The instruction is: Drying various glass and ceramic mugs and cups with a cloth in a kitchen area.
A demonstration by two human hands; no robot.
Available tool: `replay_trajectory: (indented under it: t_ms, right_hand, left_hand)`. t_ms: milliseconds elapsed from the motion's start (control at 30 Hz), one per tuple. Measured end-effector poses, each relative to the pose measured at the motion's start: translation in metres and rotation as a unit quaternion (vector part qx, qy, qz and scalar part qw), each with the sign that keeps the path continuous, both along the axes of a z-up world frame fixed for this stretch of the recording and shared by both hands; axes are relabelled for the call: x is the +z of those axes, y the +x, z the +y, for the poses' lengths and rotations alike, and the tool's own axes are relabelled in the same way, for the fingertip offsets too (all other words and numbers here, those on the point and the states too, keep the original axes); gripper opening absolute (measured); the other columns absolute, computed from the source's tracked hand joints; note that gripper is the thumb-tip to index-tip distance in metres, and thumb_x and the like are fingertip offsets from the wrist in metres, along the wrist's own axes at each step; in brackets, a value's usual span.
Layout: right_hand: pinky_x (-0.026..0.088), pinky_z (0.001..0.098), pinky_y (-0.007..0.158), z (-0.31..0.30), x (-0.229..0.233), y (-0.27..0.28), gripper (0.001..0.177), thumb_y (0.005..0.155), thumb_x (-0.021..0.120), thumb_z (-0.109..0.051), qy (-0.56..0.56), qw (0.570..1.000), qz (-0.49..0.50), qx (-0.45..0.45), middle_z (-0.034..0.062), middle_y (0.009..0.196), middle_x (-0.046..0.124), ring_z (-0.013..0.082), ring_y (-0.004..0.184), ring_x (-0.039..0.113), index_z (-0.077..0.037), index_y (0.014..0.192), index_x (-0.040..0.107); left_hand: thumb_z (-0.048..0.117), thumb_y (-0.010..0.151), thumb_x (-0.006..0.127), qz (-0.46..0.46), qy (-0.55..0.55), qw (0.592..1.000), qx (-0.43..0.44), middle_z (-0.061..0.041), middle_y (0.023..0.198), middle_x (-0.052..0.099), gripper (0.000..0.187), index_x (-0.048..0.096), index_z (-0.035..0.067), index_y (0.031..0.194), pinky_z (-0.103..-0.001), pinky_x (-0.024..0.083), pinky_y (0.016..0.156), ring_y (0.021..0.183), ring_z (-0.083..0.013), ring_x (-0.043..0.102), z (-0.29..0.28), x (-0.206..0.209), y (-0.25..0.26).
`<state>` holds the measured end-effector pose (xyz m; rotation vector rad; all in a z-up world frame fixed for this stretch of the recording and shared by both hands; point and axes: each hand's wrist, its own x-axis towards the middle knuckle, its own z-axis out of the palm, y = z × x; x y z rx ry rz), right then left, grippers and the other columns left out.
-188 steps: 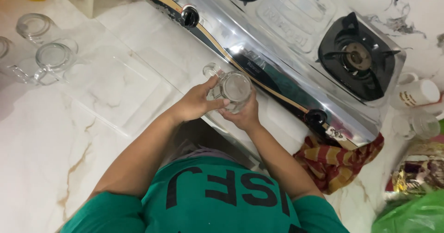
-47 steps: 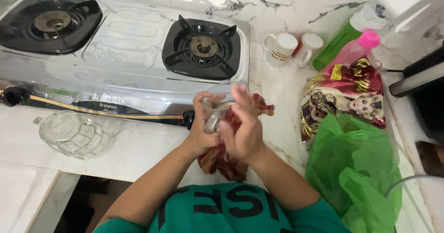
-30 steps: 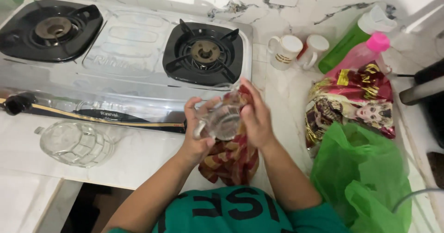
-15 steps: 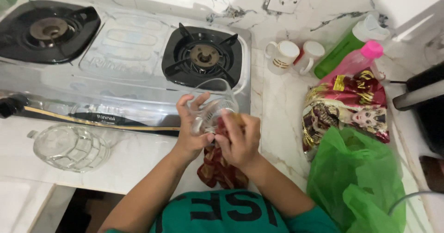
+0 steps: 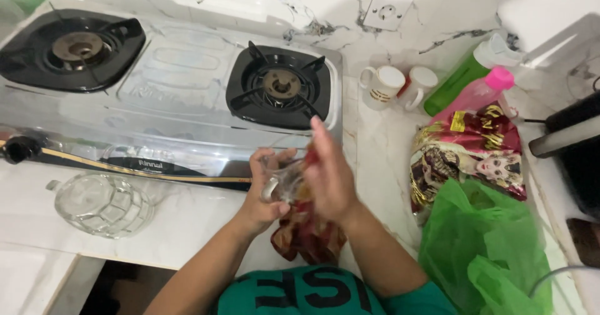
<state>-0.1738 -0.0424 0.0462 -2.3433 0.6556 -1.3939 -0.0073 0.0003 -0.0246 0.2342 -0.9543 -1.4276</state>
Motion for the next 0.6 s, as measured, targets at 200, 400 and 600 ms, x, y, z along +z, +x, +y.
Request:
replay_trajectory:
  t_ms: [200,400,600]
  right_hand:
    - [0.023,0.0496,0.13,0.022,0.008,0.02,0.046,0.112,0.047,-0.025,-0.13,0.99,0.052,0.001,0.021,0.164,0.03,0.0367,0.158,0.026,-0.012,0.156,0.039]
    - [0.03,0.0454,0.131,-0.013,0.0,0.011,0.044,0.11,0.047,-0.024,0.084,0.992,-0.054,0.075,0.0231,0.165,0.04,0.0363,0.158,0.038,-0.009,0.152,0.047]
    - [0.027,0.0476,0.13,0.001,0.001,0.026,0.057,0.107,0.057,-0.039,-0.101,0.993,0.063,-0.006,0.0262,0.165,0.028,0.0406,0.158,0.027,-0.006,0.151,0.042]
  left_hand:
    - [0.022,0.071,0.092,0.019,0.047,0.998,-0.023,-0.016,0.15,0.036,0.107,0.017,0.027,0.147,-0.051,0.047,0.113,0.14,-0.0372,0.044,-0.003,0.006,0.021]
    - [0.024,0.075,0.092,0.069,0.026,0.995,-0.067,-0.016,0.154,0.036,0.108,0.016,0.026,0.152,-0.048,0.042,0.121,0.146,-0.0342,0.043,-0.004,0.01,0.022]
    - [0.031,0.077,0.093,-0.003,-0.031,0.999,0.015,-0.015,0.157,0.032,0.107,0.017,0.025,0.152,-0.05,0.043,0.122,0.147,-0.0356,0.044,-0.018,-0.003,0.032]
